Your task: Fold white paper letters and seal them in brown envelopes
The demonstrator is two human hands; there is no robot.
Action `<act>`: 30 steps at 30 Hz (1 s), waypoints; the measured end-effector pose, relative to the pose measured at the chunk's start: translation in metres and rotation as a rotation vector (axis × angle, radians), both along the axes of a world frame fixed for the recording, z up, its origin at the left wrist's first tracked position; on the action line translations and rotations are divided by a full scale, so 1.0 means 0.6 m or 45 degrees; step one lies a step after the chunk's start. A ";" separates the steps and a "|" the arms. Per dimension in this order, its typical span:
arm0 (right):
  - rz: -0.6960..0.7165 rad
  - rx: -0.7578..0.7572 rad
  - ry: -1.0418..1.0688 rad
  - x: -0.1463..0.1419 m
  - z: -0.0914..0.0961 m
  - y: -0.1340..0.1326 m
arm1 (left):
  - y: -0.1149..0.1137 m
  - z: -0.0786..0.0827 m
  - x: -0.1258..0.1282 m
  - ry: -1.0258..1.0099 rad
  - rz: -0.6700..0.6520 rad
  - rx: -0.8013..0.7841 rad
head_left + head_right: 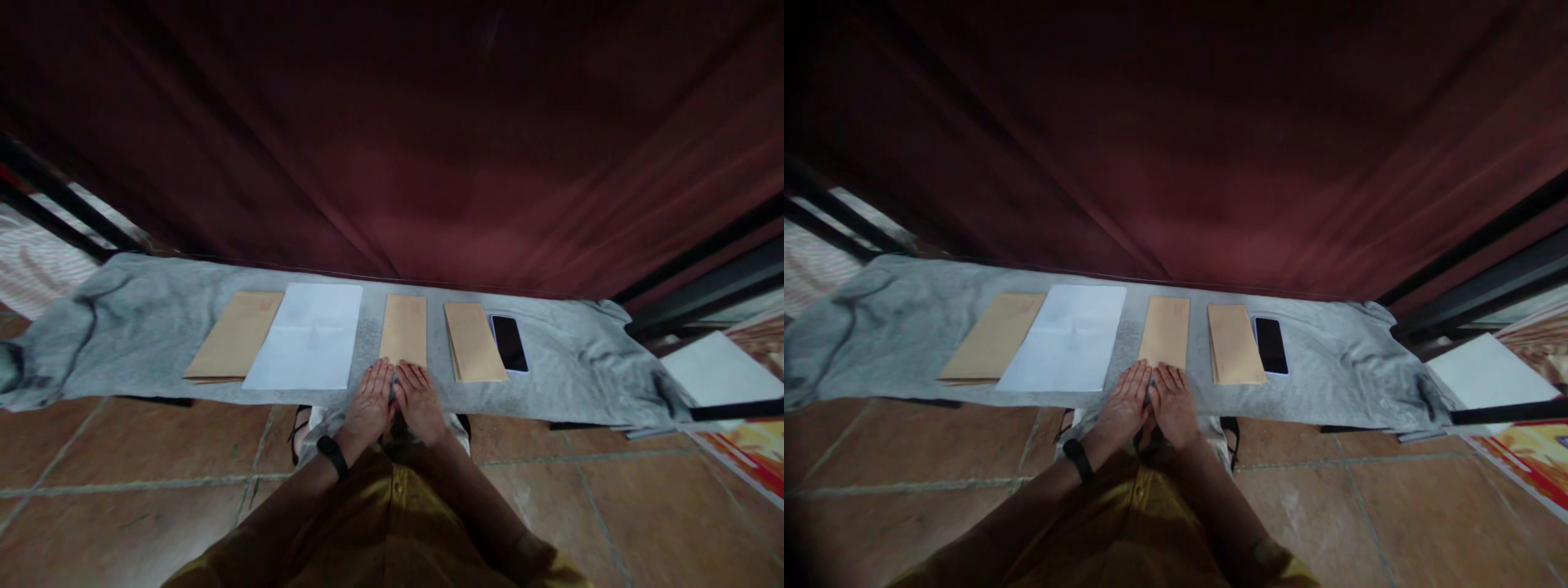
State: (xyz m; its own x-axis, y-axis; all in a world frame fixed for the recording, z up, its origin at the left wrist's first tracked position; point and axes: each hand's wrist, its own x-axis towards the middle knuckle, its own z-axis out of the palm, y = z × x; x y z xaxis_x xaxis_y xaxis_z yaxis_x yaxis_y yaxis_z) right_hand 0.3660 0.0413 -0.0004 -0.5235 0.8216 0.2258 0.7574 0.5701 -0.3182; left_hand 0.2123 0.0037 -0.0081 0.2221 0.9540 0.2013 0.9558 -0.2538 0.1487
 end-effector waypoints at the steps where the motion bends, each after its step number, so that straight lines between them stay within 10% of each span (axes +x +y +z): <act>1: -0.001 -0.001 0.001 -0.001 0.000 -0.001 | 0.000 0.001 0.000 0.000 -0.003 0.000; 30: -0.212 0.121 -0.014 0.070 -0.028 -0.019 | 0.000 0.013 0.008 0.085 0.017 -0.032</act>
